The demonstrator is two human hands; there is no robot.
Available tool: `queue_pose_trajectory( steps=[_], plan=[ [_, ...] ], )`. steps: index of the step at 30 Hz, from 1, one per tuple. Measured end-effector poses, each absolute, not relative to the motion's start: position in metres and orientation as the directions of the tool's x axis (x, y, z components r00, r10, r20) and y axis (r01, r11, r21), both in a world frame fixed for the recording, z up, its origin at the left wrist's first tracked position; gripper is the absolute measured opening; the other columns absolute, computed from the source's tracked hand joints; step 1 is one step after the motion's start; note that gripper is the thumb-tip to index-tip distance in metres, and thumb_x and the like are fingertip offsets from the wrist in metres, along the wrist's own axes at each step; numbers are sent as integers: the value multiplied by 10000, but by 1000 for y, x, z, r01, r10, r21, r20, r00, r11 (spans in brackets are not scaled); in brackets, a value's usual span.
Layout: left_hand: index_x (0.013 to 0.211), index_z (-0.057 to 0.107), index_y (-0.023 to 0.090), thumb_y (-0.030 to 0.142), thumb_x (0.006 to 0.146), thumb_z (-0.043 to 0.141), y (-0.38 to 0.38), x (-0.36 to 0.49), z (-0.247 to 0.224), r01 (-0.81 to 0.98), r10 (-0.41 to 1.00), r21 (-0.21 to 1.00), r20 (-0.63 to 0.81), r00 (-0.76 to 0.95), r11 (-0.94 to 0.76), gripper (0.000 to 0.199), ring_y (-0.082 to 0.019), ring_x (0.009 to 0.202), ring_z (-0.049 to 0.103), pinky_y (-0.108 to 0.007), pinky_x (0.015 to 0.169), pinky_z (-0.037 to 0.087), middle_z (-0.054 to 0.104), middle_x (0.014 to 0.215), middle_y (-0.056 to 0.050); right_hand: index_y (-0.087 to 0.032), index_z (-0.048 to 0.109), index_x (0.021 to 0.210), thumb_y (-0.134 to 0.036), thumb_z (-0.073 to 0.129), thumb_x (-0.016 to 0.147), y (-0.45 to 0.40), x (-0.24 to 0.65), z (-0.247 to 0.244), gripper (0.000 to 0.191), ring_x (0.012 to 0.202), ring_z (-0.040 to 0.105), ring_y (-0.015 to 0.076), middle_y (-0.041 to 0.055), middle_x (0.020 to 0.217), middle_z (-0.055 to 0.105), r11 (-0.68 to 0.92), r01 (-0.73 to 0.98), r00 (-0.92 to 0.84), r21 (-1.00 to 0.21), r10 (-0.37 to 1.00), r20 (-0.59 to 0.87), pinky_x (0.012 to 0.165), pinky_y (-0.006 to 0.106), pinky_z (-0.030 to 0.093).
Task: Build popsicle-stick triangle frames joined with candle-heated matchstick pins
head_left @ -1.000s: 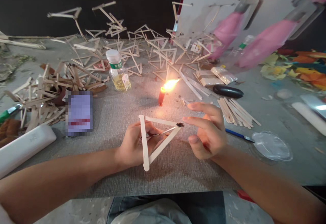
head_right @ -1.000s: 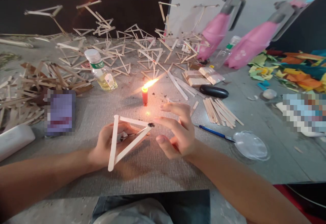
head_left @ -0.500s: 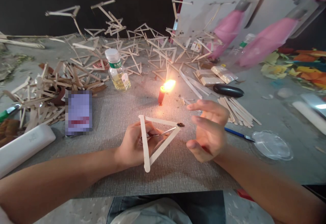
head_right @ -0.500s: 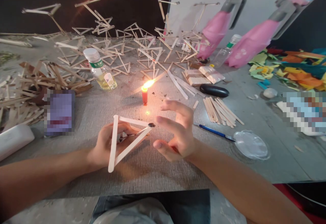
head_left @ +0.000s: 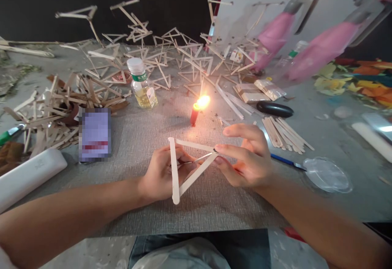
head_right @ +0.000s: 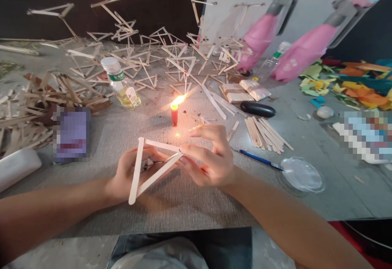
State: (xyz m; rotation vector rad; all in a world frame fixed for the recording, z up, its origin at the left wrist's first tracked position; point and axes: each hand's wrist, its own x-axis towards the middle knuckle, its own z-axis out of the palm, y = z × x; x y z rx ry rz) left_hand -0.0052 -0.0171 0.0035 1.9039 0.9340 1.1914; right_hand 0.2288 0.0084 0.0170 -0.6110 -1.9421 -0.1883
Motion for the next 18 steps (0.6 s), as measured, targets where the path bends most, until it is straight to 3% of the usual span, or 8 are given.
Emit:
queue_pose_trajectory(
  steps=[4,7,9,13,15,18],
  plan=[
    [753,713,171,213,905,744,-17,-6,3,187,833,835,442,334,-518,161,-123,591,620,-256,553,495,751,706,-32,-324,701,1148,-271,691,886,12,233,8,268,1002,659,241,57,1263,569,837,547,-317,-6,214,924,778,447,601],
    [723,683,175,187,906,733,-17,-5,3,187,809,811,473,351,-555,190,-122,604,626,-255,573,507,749,701,-27,-373,515,1460,-348,689,901,12,231,2,586,1077,661,273,82,1442,480,849,522,-255,-85,250,934,811,488,636],
    [725,686,176,183,900,738,-16,-5,3,199,814,810,469,344,-551,182,-121,609,631,-250,576,511,741,696,-23,-388,434,1518,-393,690,893,11,229,2,675,1098,654,291,87,1422,501,844,518,-227,-140,293,929,828,517,641],
    [747,711,180,211,897,746,-16,-5,5,197,821,816,467,330,-543,157,-122,592,638,-244,557,518,741,682,-22,-337,637,1256,-348,714,866,11,228,12,397,1022,655,280,70,1201,617,843,530,-293,-91,283,913,827,515,608],
    [733,709,178,203,895,739,-16,-4,6,189,823,820,467,325,-540,167,-125,588,644,-245,551,522,751,684,-26,-316,680,1143,-280,703,871,11,228,16,275,1005,652,263,63,1172,635,862,503,-336,-66,266,904,802,488,582],
    [708,707,170,210,892,743,-17,-3,7,186,832,834,443,335,-519,192,-137,596,653,-257,552,525,752,681,-38,-312,703,1083,-214,702,857,10,229,17,246,1027,644,254,53,1197,629,881,464,-356,-90,279,892,812,479,560]
  ],
)
